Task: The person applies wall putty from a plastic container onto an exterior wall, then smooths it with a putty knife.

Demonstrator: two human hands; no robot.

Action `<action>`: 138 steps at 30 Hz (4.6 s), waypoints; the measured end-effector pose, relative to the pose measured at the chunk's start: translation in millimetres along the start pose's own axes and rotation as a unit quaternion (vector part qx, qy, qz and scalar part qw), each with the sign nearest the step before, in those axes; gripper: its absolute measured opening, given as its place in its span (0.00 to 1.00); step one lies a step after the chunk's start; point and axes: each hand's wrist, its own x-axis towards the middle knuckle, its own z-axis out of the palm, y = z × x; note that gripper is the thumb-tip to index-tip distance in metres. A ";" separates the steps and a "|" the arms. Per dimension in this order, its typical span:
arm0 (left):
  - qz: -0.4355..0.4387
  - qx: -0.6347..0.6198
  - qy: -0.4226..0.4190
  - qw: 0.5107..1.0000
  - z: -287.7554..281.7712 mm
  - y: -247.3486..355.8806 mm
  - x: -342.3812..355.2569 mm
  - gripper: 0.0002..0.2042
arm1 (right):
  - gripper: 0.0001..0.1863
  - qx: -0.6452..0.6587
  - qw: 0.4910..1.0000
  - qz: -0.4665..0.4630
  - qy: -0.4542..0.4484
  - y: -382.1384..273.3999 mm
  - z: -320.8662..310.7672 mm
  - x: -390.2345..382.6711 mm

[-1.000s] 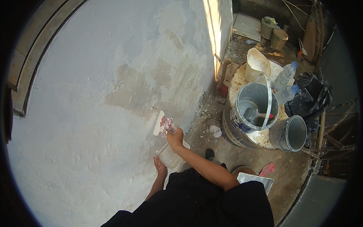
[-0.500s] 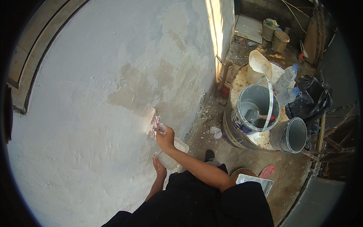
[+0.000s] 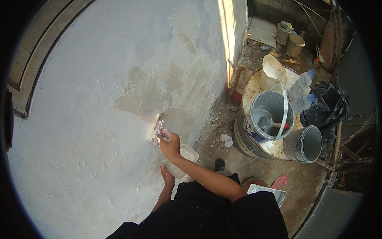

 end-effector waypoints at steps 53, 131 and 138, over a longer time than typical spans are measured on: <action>0.032 0.026 0.015 0.999 -6.0 3.8 -5.7 0.19 | 0.11 0.125 0.991 0.032 0.020 54.7 -37.3 17.9; -0.012 -0.036 -0.052 0.998 0.1 -8.1 20.2 0.19 | 0.11 0.095 0.994 -0.035 0.042 89.7 -83.7 101.4; 0.000 -0.014 -0.030 0.999 -3.3 -20.0 22.4 0.19 | 0.09 0.067 0.997 -0.048 0.013 46.9 -59.6 88.0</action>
